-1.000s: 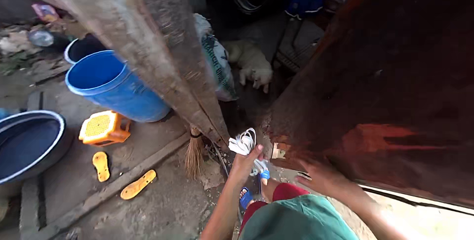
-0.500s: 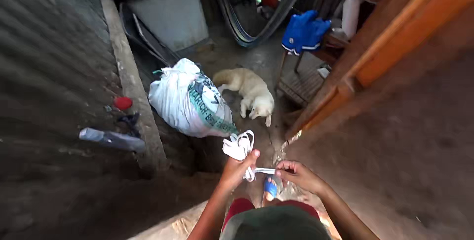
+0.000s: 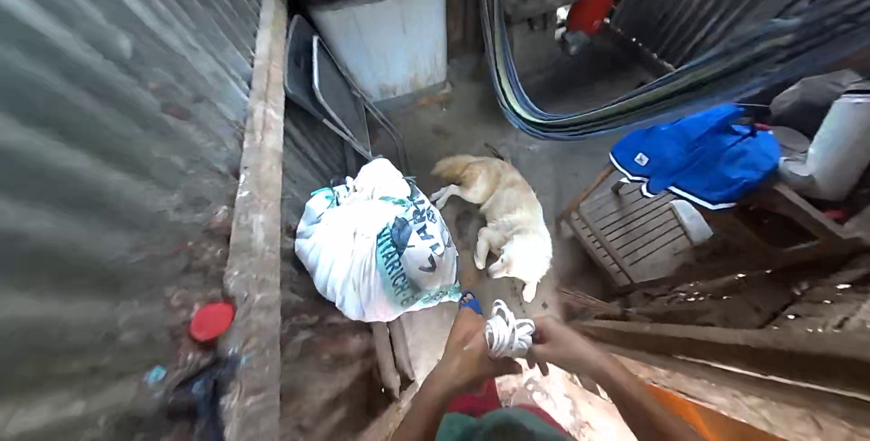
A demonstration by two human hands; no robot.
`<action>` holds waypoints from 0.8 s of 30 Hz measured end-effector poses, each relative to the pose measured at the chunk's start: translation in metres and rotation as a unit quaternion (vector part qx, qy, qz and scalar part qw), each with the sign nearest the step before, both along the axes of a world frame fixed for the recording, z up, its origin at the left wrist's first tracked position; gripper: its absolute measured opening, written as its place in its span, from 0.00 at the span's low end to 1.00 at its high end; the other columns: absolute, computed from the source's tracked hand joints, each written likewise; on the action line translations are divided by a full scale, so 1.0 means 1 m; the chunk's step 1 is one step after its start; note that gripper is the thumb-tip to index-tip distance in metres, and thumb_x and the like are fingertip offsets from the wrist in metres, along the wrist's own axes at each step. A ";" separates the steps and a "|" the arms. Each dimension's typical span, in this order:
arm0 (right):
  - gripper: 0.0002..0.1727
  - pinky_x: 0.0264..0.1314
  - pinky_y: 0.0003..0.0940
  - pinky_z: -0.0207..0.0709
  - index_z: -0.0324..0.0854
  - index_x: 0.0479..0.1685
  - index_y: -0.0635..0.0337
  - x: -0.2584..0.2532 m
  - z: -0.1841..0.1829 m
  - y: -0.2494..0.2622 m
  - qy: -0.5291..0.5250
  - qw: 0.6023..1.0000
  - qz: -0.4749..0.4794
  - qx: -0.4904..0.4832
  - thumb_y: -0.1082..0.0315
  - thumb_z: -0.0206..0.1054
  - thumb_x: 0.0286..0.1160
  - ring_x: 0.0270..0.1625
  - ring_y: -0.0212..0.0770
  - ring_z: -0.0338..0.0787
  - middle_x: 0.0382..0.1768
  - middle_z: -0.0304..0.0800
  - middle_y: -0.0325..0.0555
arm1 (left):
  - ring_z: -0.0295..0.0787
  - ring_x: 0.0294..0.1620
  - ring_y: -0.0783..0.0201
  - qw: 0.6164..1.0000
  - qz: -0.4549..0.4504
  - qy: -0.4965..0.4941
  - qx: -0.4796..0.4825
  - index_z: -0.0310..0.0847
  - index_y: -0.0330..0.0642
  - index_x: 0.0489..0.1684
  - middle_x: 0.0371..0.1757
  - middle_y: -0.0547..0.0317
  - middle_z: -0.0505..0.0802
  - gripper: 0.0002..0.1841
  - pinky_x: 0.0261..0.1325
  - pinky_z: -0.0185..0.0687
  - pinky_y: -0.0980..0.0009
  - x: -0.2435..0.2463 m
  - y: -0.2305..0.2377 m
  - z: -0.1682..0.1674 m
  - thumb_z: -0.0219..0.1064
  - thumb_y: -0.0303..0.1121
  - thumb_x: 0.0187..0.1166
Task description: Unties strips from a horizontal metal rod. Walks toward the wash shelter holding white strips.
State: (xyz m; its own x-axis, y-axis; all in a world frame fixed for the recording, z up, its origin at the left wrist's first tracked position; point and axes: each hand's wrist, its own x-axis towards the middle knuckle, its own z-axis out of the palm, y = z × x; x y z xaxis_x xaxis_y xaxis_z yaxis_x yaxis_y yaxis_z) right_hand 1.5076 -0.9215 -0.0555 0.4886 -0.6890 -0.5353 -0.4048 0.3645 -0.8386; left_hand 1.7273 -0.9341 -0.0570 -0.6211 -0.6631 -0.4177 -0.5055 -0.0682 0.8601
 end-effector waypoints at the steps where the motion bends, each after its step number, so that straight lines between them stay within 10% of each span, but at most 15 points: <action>1: 0.12 0.36 0.34 0.83 0.85 0.50 0.71 0.000 0.008 -0.023 0.011 1.000 0.006 0.011 0.69 0.66 0.81 0.27 0.33 0.85 0.30 0.89 0.45 | 0.92 0.57 0.50 1.000 -0.003 0.001 -0.003 0.86 0.31 0.57 0.51 0.42 0.94 0.23 0.69 0.81 0.47 0.001 -0.020 0.004 0.78 0.40 0.73; 6: 0.15 0.47 0.42 0.83 0.85 0.49 0.76 -0.005 0.070 -0.131 0.079 0.993 0.077 0.030 0.68 0.63 0.85 0.34 0.42 0.88 0.36 0.91 0.57 | 0.89 0.61 0.39 0.997 -0.067 -0.037 0.006 0.87 0.25 0.53 0.52 0.32 0.92 0.18 0.72 0.76 0.43 0.011 -0.120 0.055 0.70 0.36 0.81; 11: 0.12 0.50 0.29 0.85 0.86 0.48 0.74 0.003 0.084 -0.185 -0.015 0.999 -0.048 -0.004 0.69 0.64 0.83 0.37 0.28 0.89 0.35 0.92 0.45 | 0.92 0.42 0.66 0.980 0.191 0.049 0.029 0.86 0.28 0.52 0.42 0.52 0.95 0.12 0.55 0.88 0.64 0.023 -0.170 0.073 0.68 0.30 0.81; 17: 0.15 0.45 0.32 0.89 0.86 0.60 0.71 0.079 0.086 -0.241 -0.039 0.969 -0.233 -0.071 0.71 0.63 0.83 0.37 0.34 0.92 0.46 0.93 0.51 | 0.93 0.45 0.71 0.787 0.585 0.188 0.061 0.78 0.27 0.59 0.44 0.55 0.94 0.12 0.54 0.90 0.71 -0.006 -0.206 0.079 0.58 0.28 0.89; 24: 0.10 0.52 0.42 0.88 0.92 0.45 0.66 0.130 0.053 -0.337 0.013 0.953 -0.143 -0.266 0.68 0.71 0.75 0.46 0.47 0.94 0.46 0.93 0.56 | 0.94 0.40 0.74 0.670 0.697 0.217 0.135 0.78 0.34 0.64 0.42 0.62 0.95 0.17 0.45 0.91 0.74 -0.009 -0.296 0.064 0.49 0.36 0.95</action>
State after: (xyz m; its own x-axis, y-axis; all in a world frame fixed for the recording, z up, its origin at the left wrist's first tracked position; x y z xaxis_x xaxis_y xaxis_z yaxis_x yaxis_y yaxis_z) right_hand 1.6379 -1.2581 -0.0028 0.2309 -0.9695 -0.0819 -0.3762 -0.0113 -0.9265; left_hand 1.7181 -1.2298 0.0068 0.4207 -0.6628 -0.6194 0.5050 -0.3961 0.7669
